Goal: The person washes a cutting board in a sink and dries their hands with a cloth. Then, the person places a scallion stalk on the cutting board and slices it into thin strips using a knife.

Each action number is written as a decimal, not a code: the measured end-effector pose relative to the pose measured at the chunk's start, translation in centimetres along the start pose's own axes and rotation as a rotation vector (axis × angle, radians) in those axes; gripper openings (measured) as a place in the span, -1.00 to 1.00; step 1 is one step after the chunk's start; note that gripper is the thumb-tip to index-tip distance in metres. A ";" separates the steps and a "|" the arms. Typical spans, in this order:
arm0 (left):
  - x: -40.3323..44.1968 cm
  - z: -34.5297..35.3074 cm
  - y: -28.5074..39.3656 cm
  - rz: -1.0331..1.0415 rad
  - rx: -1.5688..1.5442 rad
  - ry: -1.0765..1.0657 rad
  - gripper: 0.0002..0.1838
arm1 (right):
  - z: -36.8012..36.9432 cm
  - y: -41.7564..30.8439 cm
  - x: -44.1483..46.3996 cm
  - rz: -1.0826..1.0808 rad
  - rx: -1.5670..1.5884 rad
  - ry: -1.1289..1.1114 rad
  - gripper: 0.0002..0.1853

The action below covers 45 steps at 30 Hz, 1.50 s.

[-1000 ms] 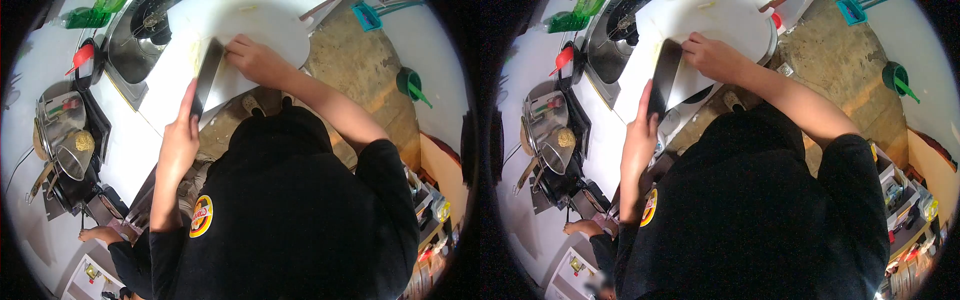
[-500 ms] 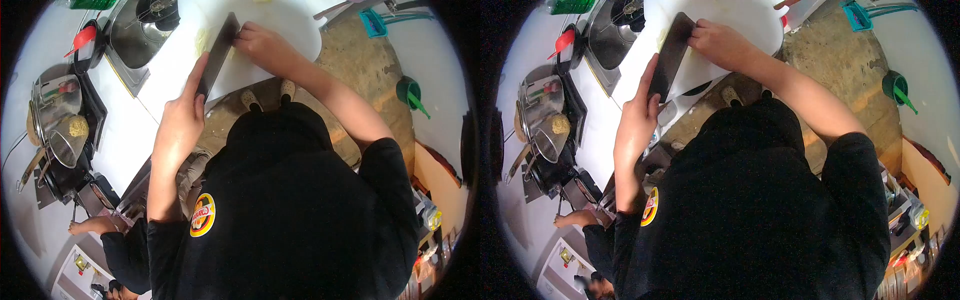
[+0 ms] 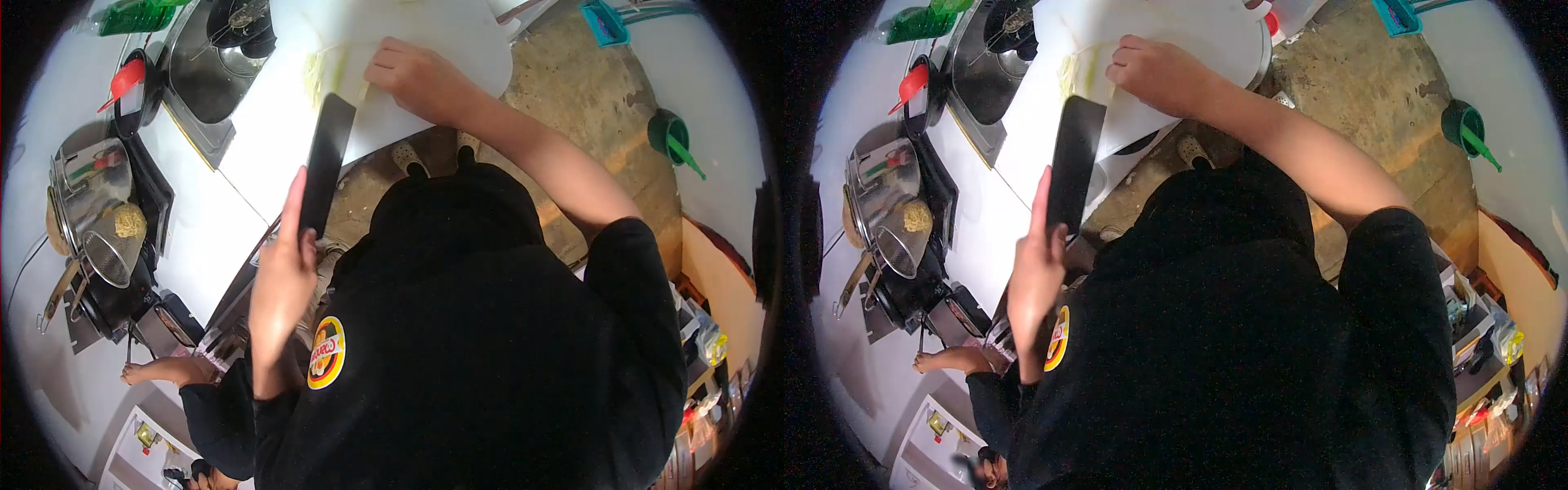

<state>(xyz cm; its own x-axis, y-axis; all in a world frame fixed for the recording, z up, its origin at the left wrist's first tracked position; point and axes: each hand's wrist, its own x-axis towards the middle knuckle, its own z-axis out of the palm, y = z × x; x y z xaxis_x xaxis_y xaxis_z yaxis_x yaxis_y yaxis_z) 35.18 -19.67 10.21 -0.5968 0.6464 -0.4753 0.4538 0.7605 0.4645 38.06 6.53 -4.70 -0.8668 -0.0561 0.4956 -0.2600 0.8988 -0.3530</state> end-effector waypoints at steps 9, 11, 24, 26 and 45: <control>7.9 1.0 2.5 0.025 -0.071 0.106 -0.25 | -0.1 0.0 0.3 -0.018 -0.091 -0.023 -0.88; 6.0 1.4 2.0 0.010 -0.063 0.096 -0.25 | 0.0 -0.2 0.2 -0.006 -0.088 -0.025 -0.89; 4.8 -0.2 2.9 -0.131 -0.113 0.040 -0.48 | 0.5 0.4 -0.7 -0.031 0.083 0.109 -0.78; 5.9 0.2 2.8 -0.074 -0.109 0.050 -0.49 | 0.6 0.4 -0.7 -0.045 0.093 0.125 -0.79; 13.9 1.3 5.7 0.121 -0.004 0.175 -0.29 | 0.8 0.6 -0.9 -0.025 0.081 0.061 -0.81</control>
<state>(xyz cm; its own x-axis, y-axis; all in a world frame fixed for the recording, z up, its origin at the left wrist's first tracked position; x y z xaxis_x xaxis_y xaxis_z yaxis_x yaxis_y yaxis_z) 30.31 -6.24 5.25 -0.6443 0.7121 -0.2790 0.5268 0.6777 0.5130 38.33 6.77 -5.94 -0.8328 -0.0497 0.5514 -0.3172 0.8591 -0.4017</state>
